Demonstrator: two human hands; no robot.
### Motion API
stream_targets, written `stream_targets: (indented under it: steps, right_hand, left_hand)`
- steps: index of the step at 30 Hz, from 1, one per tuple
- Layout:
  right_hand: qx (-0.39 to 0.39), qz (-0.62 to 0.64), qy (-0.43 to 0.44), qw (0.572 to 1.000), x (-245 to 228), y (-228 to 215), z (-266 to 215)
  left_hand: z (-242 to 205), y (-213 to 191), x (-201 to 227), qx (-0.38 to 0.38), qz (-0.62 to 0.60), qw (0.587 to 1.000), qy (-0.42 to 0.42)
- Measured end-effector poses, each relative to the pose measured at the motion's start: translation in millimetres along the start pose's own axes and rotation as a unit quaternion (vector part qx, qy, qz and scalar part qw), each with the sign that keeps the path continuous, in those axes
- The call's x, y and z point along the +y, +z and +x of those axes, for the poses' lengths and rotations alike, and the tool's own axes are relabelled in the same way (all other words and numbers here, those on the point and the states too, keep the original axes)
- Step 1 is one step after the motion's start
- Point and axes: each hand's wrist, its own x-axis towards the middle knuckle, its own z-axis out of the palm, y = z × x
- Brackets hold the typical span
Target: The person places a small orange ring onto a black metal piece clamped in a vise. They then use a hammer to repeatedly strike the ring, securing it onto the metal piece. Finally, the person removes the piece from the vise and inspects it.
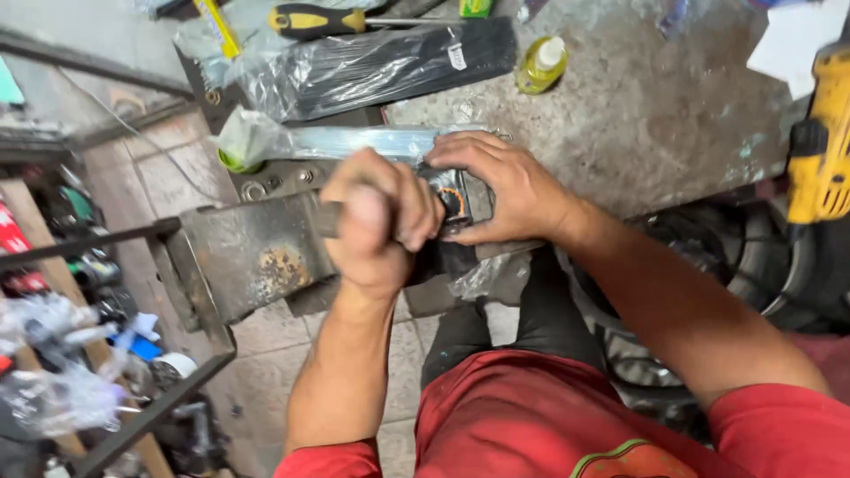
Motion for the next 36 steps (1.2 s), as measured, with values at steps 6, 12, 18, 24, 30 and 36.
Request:
stream_targets:
  steps: [6,12,18,24,30,36]
  right_hand:
    - [-0.009,0.029,0.029,0.999,10.7,0.3,-10.8]
    - [-0.002,0.019,0.040,0.999,8.4,-3.1,-2.1]
    - [-0.011,0.014,0.020,1.000,14.9,-2.1,-10.4]
    - [-0.003,0.015,0.047,0.999,10.1,-4.9,-15.3]
    - [-0.008,0.018,0.031,0.999,7.5,2.9,-5.4]
    - [0.030,0.057,0.055,0.996,8.9,12.2,-14.2]
  left_hand:
    - [7.5,0.8,-11.4,-0.100,0.182,0.977,-0.051]
    - [18.6,8.3,4.8,-0.099,0.220,0.965,-0.103]
    - [22.7,12.6,-9.6,-0.111,0.233,0.963,-0.073]
    - [23.1,12.5,3.7,-0.112,0.247,0.959,-0.082]
    - [22.0,5.3,12.4,-0.127,0.368,0.919,-0.059]
    - [22.9,8.9,1.8,-0.105,0.334,0.935,-0.055]
